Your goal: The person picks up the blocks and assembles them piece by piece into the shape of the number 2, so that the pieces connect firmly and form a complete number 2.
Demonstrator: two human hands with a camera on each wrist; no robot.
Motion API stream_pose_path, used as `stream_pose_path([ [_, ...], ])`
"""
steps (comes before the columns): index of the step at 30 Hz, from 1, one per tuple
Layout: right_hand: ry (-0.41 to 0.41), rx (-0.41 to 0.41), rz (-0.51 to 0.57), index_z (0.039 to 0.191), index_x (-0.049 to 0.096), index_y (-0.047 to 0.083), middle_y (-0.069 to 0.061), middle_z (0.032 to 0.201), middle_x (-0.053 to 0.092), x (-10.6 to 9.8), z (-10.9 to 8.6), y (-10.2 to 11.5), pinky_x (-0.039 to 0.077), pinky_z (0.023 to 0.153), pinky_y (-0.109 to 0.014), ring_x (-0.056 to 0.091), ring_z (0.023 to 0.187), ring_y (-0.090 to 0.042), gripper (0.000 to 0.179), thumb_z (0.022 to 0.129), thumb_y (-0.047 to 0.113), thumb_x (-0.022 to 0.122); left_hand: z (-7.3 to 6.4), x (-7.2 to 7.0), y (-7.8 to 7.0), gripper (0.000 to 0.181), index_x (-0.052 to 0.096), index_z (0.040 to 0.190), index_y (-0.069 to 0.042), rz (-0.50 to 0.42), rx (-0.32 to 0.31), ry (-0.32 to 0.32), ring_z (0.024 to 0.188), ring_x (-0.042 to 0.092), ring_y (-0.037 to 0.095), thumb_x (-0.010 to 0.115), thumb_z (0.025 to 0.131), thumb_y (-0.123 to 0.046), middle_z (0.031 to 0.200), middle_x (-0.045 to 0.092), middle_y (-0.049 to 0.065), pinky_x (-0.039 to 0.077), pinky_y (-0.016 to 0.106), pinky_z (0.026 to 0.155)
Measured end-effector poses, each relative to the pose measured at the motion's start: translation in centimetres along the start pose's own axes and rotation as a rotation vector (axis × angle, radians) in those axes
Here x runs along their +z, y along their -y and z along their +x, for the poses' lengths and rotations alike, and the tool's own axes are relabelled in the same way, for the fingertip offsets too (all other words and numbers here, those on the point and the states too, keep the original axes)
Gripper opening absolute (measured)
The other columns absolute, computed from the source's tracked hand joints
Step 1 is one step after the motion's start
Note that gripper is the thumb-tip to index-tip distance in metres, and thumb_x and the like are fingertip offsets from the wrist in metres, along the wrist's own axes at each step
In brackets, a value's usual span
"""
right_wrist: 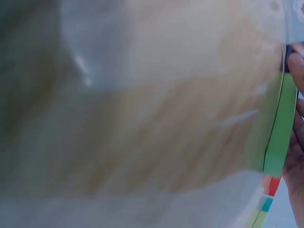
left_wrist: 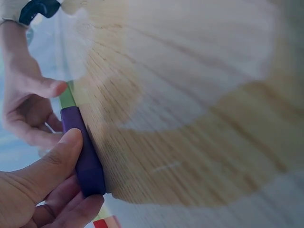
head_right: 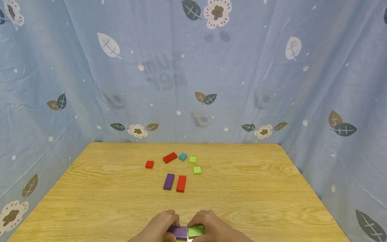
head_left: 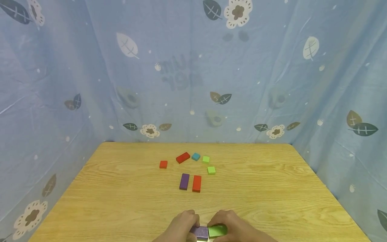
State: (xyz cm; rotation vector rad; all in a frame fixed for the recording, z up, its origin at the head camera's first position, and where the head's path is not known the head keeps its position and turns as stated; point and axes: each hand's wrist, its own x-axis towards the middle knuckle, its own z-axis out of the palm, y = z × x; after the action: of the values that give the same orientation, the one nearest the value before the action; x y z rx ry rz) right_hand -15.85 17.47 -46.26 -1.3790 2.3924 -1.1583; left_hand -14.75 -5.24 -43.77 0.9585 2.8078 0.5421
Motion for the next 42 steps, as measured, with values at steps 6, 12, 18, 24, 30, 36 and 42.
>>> stream_pose_path([
  [6,-0.011,-0.030,-0.018,0.103,0.070,0.011,0.007,0.096,0.068,0.4,0.4,-0.1,0.050,0.067,-0.016,0.055,0.084,0.002,0.024,0.086,0.028,0.071,0.0,0.0,-0.1,0.025,0.071,0.081,-0.006,-0.026,-0.016,0.020,0.064,0.048,0.000,0.086,0.063,-0.013,0.071,0.054,-0.007,0.043,0.015,0.057],
  [12,-0.012,-0.007,0.007,0.100,0.071,0.009,0.006,0.093,0.068,0.8,0.7,-0.1,0.051,0.066,-0.015,0.057,0.082,0.003,0.024,0.086,0.029,0.071,0.0,0.1,-0.1,0.024,0.072,0.082,-0.005,-0.037,-0.027,0.029,0.063,0.047,-0.001,0.086,0.065,-0.015,0.071,0.055,-0.007,0.043,0.014,0.056],
  [18,-0.021,0.004,0.029,0.098,0.071,0.006,0.005,0.089,0.067,0.9,1.0,0.2,0.053,0.063,-0.014,0.059,0.078,0.004,0.025,0.086,0.028,0.072,-0.1,0.1,0.0,0.024,0.072,0.081,-0.005,-0.041,-0.016,0.025,0.062,0.046,-0.001,0.086,0.064,-0.014,0.070,0.054,-0.007,0.042,0.014,0.055],
  [24,-0.028,-0.003,-0.006,0.098,0.072,0.005,0.005,0.090,0.068,0.7,1.0,0.2,0.051,0.064,-0.013,0.058,0.079,0.005,0.027,0.084,0.028,0.074,0.1,0.1,0.0,0.023,0.071,0.081,-0.006,-0.028,-0.022,0.026,0.062,0.046,-0.001,0.086,0.064,-0.013,0.070,0.054,-0.008,0.042,0.014,0.055],
  [30,-0.048,-0.007,-0.038,0.095,0.072,0.006,0.007,0.088,0.068,0.8,1.0,0.2,0.050,0.061,-0.012,0.054,0.074,0.006,0.026,0.083,0.028,0.076,0.0,0.1,-0.1,0.025,0.070,0.080,-0.006,-0.027,-0.015,0.010,0.062,0.046,-0.001,0.087,0.063,-0.012,0.070,0.053,-0.008,0.042,0.014,0.055],
  [36,-0.047,0.032,0.015,0.094,0.072,0.004,0.006,0.085,0.068,0.9,1.3,0.7,0.051,0.059,-0.014,0.057,0.073,0.005,0.028,0.083,0.029,0.076,-0.1,0.1,0.2,0.022,0.071,0.079,-0.006,-0.097,-0.015,0.006,0.061,0.045,-0.002,0.085,0.063,-0.012,0.069,0.054,-0.009,0.041,0.014,0.054],
  [42,-0.058,0.046,0.004,0.092,0.072,0.004,0.006,0.085,0.069,1.0,1.3,0.7,0.051,0.059,-0.013,0.059,0.073,0.005,0.031,0.081,0.032,0.078,-0.3,-0.5,1.7,0.021,0.070,0.078,-0.003,-0.463,0.051,0.006,0.061,0.052,-0.002,0.086,0.065,-0.010,0.070,0.062,-0.010,0.048,0.014,0.055],
])
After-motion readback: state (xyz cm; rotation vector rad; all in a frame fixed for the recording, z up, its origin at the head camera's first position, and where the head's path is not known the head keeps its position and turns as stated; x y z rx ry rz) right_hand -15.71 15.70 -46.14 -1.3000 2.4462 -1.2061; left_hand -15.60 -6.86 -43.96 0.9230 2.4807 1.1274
